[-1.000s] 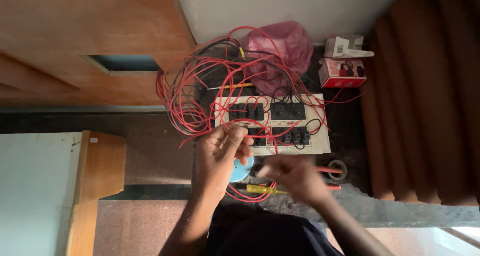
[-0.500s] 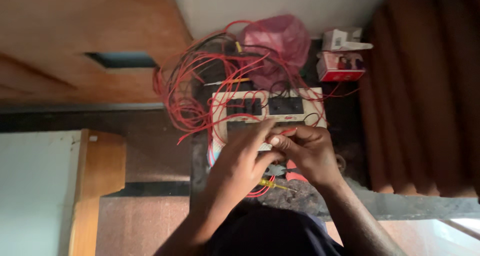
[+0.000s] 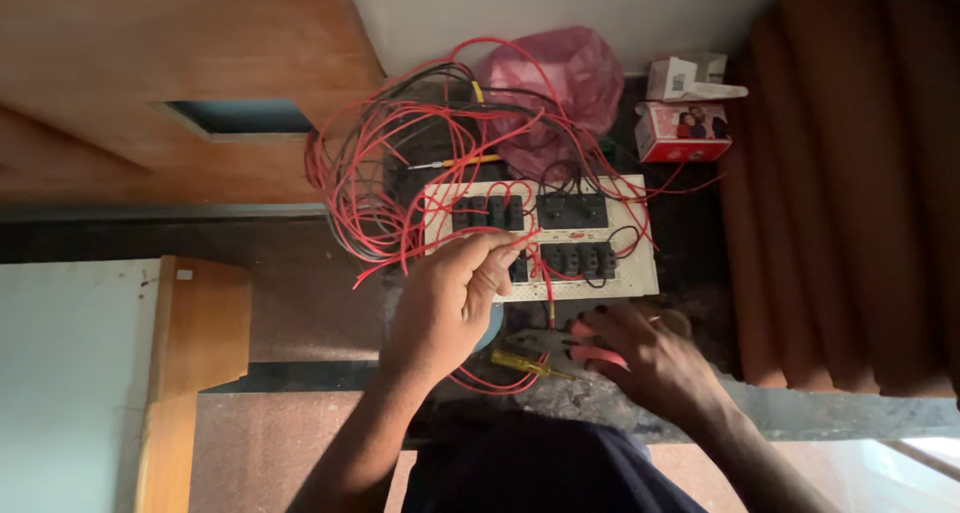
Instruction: The person wires an electrical switchboard by stripping wires with pliers and connecting them to terminal blocks.
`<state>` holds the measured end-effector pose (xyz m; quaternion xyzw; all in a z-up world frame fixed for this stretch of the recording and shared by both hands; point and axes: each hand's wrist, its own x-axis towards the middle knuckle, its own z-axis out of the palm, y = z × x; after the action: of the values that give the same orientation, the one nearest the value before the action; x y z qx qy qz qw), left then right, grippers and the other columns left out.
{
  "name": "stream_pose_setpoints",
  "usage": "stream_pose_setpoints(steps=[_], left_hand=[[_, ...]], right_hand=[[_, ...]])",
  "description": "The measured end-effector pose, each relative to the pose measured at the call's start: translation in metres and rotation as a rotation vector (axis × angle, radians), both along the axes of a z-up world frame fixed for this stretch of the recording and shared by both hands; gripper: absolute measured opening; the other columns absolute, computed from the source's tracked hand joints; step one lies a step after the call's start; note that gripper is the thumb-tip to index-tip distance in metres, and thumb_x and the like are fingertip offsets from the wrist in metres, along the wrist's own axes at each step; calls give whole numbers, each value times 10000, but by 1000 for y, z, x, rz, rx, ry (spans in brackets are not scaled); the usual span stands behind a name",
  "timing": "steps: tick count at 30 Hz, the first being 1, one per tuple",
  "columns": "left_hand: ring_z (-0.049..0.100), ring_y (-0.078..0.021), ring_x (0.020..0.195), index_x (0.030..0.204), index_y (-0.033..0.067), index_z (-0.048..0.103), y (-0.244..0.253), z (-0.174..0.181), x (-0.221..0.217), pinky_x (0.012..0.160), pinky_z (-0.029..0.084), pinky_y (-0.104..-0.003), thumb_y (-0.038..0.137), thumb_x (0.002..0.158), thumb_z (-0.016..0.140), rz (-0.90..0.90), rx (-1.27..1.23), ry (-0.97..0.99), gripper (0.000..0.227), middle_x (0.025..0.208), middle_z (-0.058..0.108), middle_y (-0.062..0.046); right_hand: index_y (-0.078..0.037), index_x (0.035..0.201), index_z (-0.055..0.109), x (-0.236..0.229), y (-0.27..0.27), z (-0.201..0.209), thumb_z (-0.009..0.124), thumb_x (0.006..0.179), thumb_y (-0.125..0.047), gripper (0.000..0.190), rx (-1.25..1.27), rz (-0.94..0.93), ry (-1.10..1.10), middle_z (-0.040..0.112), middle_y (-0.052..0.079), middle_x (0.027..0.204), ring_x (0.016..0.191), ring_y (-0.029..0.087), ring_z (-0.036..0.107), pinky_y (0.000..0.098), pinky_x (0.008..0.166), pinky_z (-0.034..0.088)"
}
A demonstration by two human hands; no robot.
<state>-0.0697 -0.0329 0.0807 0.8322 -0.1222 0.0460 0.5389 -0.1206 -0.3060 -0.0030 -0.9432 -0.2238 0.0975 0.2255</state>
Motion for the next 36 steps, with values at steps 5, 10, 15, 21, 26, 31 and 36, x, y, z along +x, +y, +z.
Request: stream_pose_setpoints(steps=[5, 10, 15, 21, 26, 31, 36], left_hand=[[762, -216, 761, 1188, 87, 661, -5, -10, 0, 653, 576, -347, 60, 967, 641, 19, 131, -84, 223, 819, 759, -71], [763, -253, 763, 1140, 157, 604, -12, -16, -2, 605, 561, -415, 56, 958, 625, 86, 323, 2, 210, 830, 781, -48], [723, -344, 769, 1093, 94, 569, -30, -23, -4, 615, 548, -469, 49, 924, 593, 110, 326, -93, 176, 876, 752, -110], [691, -375, 733, 1028, 83, 566, -47, -26, -1, 597, 520, -494, 106, 964, 620, 200, 344, -102, 87, 795, 695, -145], [680, -375, 707, 1014, 62, 558, -54, -25, -4, 588, 517, -487, 100, 955, 632, 228, 367, -123, 102, 765, 676, -158], [692, -383, 728, 1041, 32, 554, -53, -25, -4, 592, 520, -488, 83, 945, 642, 211, 403, -30, 140, 766, 684, -179], [701, -391, 733, 1060, 52, 610, -46, -29, -6, 638, 538, -499, 14, 845, 627, 163, 440, -22, 219, 846, 725, -179]], right_hand=[[-129, 1316, 640, -2, -9, 1, 725, 830, -321, 529, -53, 168, -163, 639, 151, 1194, 925, 320, 685, 447, 739, 572], [8, 1321, 583, -7, -30, -2, 593, 1072, -268, 372, 542, -48, 211, 655, 177, 1083, 847, 248, 704, 354, 676, 588], [-178, 1309, 611, 7, -9, 8, 647, 924, -196, 387, 748, -519, 963, 811, 45, 981, 666, 162, 729, 357, 388, 422], [53, 1076, 699, 14, 30, 28, 624, 949, -178, 274, 868, -418, 810, 711, 117, 755, 643, 200, 687, 355, 606, 579], [-49, 1199, 681, 15, 48, 42, 669, 914, -150, 303, 518, -418, 501, 751, 116, 839, 819, 257, 682, 400, 751, 565], [-33, 1224, 641, 11, 56, 38, 674, 862, -94, 369, 361, -382, 89, 720, 208, 939, 909, 404, 702, 460, 747, 546], [-21, 1235, 566, 6, 57, 39, 656, 856, -74, 393, 287, -239, -329, 701, 216, 1021, 861, 466, 648, 529, 749, 522]])
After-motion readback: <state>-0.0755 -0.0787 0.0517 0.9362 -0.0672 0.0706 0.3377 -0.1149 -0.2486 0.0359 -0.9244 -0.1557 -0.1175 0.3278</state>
